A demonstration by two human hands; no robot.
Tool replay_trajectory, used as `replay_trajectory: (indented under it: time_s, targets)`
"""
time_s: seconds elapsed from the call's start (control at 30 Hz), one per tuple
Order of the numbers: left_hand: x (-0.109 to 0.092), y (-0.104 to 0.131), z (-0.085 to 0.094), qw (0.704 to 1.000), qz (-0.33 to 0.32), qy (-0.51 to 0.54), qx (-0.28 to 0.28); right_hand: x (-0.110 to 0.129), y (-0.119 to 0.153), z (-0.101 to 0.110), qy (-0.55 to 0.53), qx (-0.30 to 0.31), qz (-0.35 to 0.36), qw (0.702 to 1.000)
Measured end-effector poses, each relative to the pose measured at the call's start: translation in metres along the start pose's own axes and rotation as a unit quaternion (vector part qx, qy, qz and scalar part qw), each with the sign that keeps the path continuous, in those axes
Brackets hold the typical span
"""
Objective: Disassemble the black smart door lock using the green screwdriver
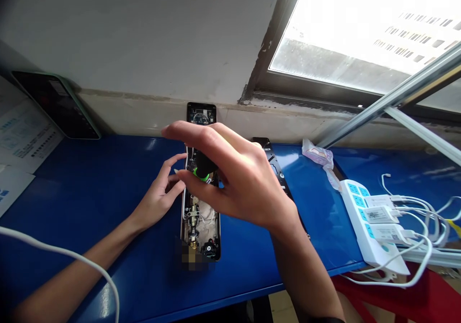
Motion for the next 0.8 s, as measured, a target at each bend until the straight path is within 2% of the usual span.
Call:
replay_trajectory:
  time_s: [0.1, 0.17, 0.37, 0.57, 0.8]
  targets:
    - [-0.0005, 0.0005, 0.0000, 1.000, 0.005, -0.001, -0.004, -0.0051, 0.0002, -0.0009, -0.007, -0.017, 0.050, 0.999]
    - [-0.0010, 0.0007, -0.0002, 1.000, 0.009, -0.001, -0.005, -0.0059, -0.0001, -0.0007, -0.038, -0.024, 0.054, 0.998]
    - [-0.0001, 0.0000, 0.0002, 1.000, 0.006, 0.002, -0.003, 0.0001, -0.0020, 0.0012, -0.073, -0.002, -0.007, 0.997]
    - [-0.0007, 0.0001, 0.0003, 1.000, 0.003, 0.004, 0.005, -0.0087, -0.0004, -0.0008, -0.018, -0.027, 0.082, 0.996]
    - [-0.0015, 0.0002, -0.0001, 1.000, 0.006, -0.003, -0.002, 0.0001, -0.0012, 0.0003, -0.073, -0.027, 0.008, 0.997]
Point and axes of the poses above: each hand's wrist, its own y-axis away from the middle knuckle, its own z-axis out of the back of the hand, x = y × z, the point moved 1 cm from there along -y, towards the middle knuckle, and after that the axes turned 11 degrees about z, right-handed, at the moved point
